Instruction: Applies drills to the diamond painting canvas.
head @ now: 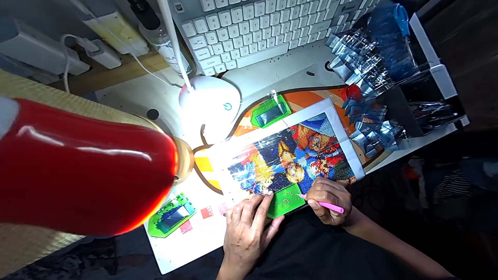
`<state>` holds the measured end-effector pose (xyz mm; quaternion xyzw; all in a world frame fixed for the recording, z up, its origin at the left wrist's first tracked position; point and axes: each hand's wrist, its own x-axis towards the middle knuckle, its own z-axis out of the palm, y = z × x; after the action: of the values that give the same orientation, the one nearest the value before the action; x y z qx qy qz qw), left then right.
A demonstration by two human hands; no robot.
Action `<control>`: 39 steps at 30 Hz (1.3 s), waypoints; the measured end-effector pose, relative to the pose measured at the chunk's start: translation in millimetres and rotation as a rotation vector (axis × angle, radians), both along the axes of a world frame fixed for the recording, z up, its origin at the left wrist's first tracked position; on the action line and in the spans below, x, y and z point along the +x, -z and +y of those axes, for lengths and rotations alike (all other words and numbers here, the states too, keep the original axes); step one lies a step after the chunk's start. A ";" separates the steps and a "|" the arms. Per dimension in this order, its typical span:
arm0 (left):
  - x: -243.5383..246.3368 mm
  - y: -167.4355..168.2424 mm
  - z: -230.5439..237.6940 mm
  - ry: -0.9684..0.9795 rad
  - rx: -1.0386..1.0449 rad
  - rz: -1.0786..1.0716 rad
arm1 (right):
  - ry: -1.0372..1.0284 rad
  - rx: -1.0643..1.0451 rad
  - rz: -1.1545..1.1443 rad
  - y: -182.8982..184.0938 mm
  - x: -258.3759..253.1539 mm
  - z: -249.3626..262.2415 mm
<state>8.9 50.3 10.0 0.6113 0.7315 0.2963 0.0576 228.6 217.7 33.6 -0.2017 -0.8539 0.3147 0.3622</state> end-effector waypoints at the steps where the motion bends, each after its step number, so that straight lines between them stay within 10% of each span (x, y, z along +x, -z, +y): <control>1: 0.0 0.1 0.3 0.000 0.003 -0.001 | 0.002 -0.008 0.001 0.4 0.1 0.2; 39: 2.6 2.2 0.4 -0.010 0.006 0.019 | 0.246 -0.028 -0.119 -7.4 -22.5 25.6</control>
<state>11.4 50.8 7.8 0.6105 0.7343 0.2930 0.0472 206.1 243.4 41.0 -0.3284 -0.8382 0.2671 0.3439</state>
